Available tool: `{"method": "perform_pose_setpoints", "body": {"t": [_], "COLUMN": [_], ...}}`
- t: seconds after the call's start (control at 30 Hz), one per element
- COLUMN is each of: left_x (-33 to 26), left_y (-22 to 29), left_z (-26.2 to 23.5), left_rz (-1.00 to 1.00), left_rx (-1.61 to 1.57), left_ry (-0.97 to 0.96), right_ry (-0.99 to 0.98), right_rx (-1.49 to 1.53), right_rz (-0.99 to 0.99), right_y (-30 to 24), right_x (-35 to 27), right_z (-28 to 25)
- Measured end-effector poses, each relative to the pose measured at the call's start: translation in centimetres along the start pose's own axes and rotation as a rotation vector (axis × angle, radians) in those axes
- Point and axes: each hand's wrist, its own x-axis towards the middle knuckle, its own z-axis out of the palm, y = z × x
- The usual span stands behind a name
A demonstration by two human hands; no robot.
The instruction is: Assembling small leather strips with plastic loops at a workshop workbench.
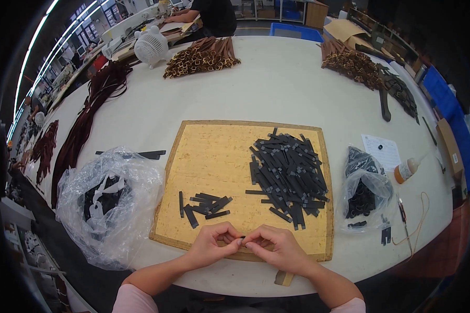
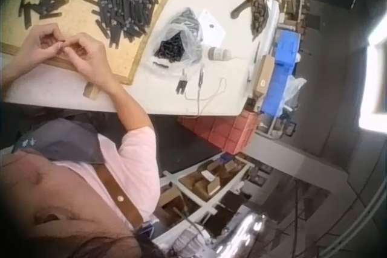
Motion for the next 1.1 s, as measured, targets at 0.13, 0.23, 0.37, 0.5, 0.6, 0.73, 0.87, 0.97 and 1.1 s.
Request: {"method": "perform_pose_setpoints", "body": {"t": [0.13, 0.23, 0.37, 0.5, 0.6, 0.73, 0.87, 0.97, 1.1], "left_x": [0.0, 0.2, 0.1, 0.2, 0.2, -0.1, 0.5, 1.1, 1.9], "left_y": [-0.5, 0.5, 1.1, 0.9, 0.4, 0.6, 0.8, 0.9, 1.0], "left_z": [-0.2, -0.1, -0.4, -0.3, 0.0, 0.5, 0.3, -0.7, -0.9], "left_rz": [-0.102, -0.204, -0.2, -0.193, -0.124, 0.051, 0.105, 0.041, -0.005], "left_rx": [-0.221, -0.418, -0.404, -0.436, -0.376, -0.074, 0.049, -0.042, -0.126], "left_ry": [-0.058, -0.109, -0.19, -0.173, -0.104, -0.023, -0.065, -0.151, -0.216], "right_ry": [-0.044, -0.126, -0.2, -0.206, 0.028, 0.124, 0.168, 0.151, 0.131], "right_rx": [0.36, 0.556, 0.59, 0.495, 0.148, 0.096, -0.1, -0.077, -0.06], "right_rz": [0.213, 0.158, 0.13, 0.115, -0.139, -0.163, -0.262, -0.274, -0.25], "right_y": [0.0, -0.2, -0.9, -0.9, -0.5, 0.5, 0.5, 0.5, 0.5], "right_x": [0.2, 0.5, 0.0, -0.3, -0.6, -1.1, -1.2, -1.1, -0.9], "right_z": [-0.6, -1.4, -1.9, -2.0, -1.2, 0.0, -0.4, -0.9, -1.4]}}
